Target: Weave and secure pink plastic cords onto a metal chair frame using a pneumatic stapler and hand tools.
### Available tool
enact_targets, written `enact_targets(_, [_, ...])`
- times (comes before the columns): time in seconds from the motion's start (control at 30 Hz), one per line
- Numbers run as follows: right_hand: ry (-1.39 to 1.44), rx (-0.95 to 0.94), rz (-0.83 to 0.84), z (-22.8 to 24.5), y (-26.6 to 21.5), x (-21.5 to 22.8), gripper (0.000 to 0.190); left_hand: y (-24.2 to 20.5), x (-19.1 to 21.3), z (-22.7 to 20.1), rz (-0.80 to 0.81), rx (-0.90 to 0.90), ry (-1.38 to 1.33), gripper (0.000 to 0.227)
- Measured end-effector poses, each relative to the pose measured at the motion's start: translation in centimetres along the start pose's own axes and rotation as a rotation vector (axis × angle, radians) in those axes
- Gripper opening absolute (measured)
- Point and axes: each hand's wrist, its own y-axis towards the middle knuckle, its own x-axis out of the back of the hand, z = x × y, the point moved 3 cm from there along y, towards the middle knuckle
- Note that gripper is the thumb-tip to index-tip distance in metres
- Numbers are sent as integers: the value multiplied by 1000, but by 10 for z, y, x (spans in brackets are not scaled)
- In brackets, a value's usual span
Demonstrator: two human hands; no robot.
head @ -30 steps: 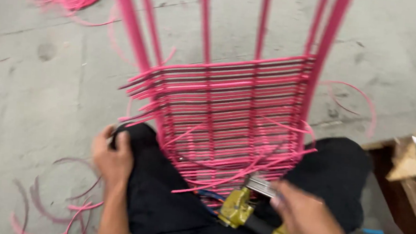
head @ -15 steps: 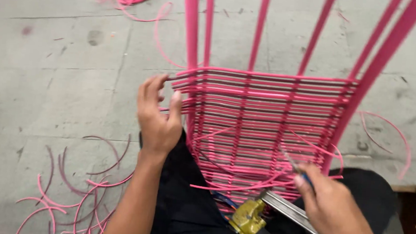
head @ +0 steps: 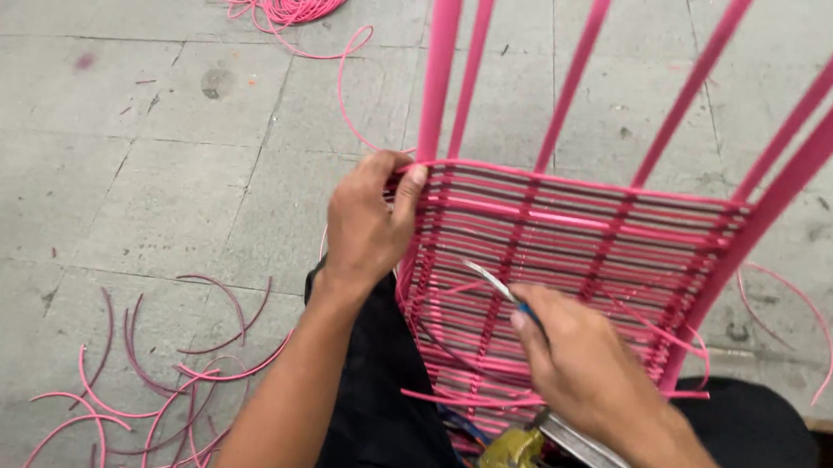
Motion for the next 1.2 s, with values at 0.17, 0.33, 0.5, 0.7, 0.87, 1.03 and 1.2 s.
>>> enact_targets(0.17, [-492, -290, 109, 29, 67, 39, 39, 1, 0, 2, -17, -18, 6, 18])
enact_targets(0.33, [-587, -366, 171, 57, 116, 59, 39, 0, 5, 4, -50, -8, -105, 13])
enact_targets(0.5, [-507, -51, 65, 24, 98, 39, 33, 1, -2, 3, -29, 19, -152, 10])
enact_targets(0.7, [-378, -112, -26, 27, 90, 46, 30, -2, -1, 1, -6, -7, -76, 11])
enact_targets(0.87, [-30, -310, 52, -10, 74, 17, 27, -2, -5, 1, -43, -39, -72, 14])
enact_targets(1.03, [216, -373, -154, -21, 68, -36, 25, -2, -4, -3, -52, -51, -58, 13])
enact_targets(1.2, [440, -422, -284, -23, 46, -56, 24, 0, 3, -16, -38, -99, -46, 9])
